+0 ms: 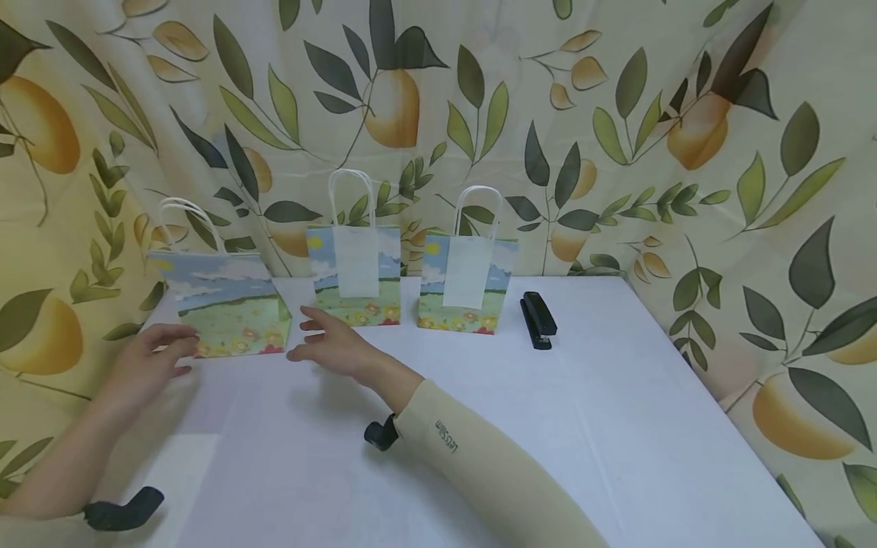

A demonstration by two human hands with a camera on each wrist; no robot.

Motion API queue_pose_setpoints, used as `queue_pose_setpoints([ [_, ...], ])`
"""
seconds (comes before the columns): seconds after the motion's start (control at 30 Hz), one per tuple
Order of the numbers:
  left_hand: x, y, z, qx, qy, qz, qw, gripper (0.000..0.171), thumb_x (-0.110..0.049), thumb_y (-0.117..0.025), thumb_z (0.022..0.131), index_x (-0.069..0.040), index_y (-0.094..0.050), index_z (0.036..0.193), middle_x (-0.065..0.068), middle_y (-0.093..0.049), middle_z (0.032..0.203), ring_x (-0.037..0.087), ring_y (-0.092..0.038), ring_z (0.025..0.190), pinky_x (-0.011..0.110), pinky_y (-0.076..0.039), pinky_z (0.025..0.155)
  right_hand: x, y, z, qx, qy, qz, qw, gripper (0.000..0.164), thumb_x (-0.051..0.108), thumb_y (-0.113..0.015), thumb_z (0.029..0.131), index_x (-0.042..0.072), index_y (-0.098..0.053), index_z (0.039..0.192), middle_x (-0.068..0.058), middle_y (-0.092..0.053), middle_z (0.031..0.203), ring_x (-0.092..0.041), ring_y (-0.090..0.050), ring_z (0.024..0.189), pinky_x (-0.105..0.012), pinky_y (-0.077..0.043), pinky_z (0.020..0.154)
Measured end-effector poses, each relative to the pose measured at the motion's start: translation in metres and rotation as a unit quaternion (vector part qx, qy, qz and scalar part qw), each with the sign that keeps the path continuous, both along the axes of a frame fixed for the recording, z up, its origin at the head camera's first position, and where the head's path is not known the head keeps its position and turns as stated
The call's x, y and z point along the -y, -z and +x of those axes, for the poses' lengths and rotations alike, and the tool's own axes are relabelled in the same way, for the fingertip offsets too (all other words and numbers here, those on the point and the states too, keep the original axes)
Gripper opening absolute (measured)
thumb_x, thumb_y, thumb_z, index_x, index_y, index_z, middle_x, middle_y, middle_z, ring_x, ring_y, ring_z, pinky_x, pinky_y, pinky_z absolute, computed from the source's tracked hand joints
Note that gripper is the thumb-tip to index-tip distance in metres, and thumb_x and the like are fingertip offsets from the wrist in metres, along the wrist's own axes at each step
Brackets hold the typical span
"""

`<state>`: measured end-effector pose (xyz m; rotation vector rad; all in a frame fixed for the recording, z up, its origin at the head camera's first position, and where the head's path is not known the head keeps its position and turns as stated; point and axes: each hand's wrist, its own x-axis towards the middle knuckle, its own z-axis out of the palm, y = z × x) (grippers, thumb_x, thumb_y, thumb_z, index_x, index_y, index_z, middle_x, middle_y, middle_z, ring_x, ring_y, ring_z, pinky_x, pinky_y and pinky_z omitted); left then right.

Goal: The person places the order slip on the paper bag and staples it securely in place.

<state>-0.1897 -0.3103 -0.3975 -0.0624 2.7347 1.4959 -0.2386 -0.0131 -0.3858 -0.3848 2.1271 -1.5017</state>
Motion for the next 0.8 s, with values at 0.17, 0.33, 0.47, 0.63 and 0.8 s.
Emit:
queue_pose_setpoints([
  [0.17,0.009,0.0,-0.007,0.007,-0.046,-0.016,0.9988,0.056,-0.027,-0.042,0.111,0.016,-0.037,0.146,0.035,-0.044,0.138,-0.02,-0.05,0.081,0.011,-0.054,0.069,0.016,-0.003,-0.005,0.009,-0.013,-0.007,1.0,0.087,0.023,-0.078,0.091,0.031,-0.031,0.163,0.001,-0.044,0.163,-0.022,-0.044,0.15,-0.046,-0.043,0.116],
  [0.33,0.012,0.002,-0.014,0.047,-0.073,-0.019,0.9961,0.07,-0.033,-0.04,0.11,0.016,-0.018,0.155,0.043,-0.029,0.151,0.037,-0.064,0.11,0.011,-0.047,0.066,0.026,0.0,-0.006,0.032,-0.021,-0.034,0.999,0.092,0.018,-0.078,0.089,0.03,-0.026,0.165,0.001,-0.034,0.168,-0.025,-0.036,0.155,-0.047,-0.038,0.121],
  [0.47,0.012,0.002,-0.018,0.081,-0.051,-0.008,0.9954,0.082,-0.039,-0.037,0.11,0.012,0.005,0.159,0.044,-0.012,0.161,0.062,-0.034,0.139,0.036,-0.053,0.092,0.031,0.003,-0.007,0.047,-0.028,-0.042,0.998,0.095,0.017,-0.077,0.09,0.032,-0.022,0.166,0.004,-0.028,0.171,-0.022,-0.032,0.157,-0.046,-0.035,0.123],
  [0.63,0.011,0.001,-0.019,0.094,-0.012,-0.016,0.9954,0.083,-0.04,-0.033,0.111,0.007,0.016,0.158,0.047,-0.01,0.16,0.065,-0.028,0.142,0.07,-0.035,0.111,0.036,0.004,-0.006,0.046,-0.034,-0.054,0.997,0.096,0.017,-0.076,0.09,0.029,-0.02,0.166,0.006,-0.025,0.172,-0.021,-0.03,0.157,-0.044,-0.033,0.124],
  [0.8,0.006,0.0,-0.019,0.082,-0.011,-0.029,0.9961,0.079,-0.038,-0.031,0.111,0.009,0.011,0.159,0.051,-0.014,0.156,0.066,-0.031,0.14,0.07,-0.036,0.111,0.04,0.006,-0.007,0.053,-0.035,-0.062,0.996,0.096,0.017,-0.076,0.09,0.03,-0.019,0.166,0.01,-0.024,0.172,-0.018,-0.031,0.157,-0.043,-0.033,0.124],
])
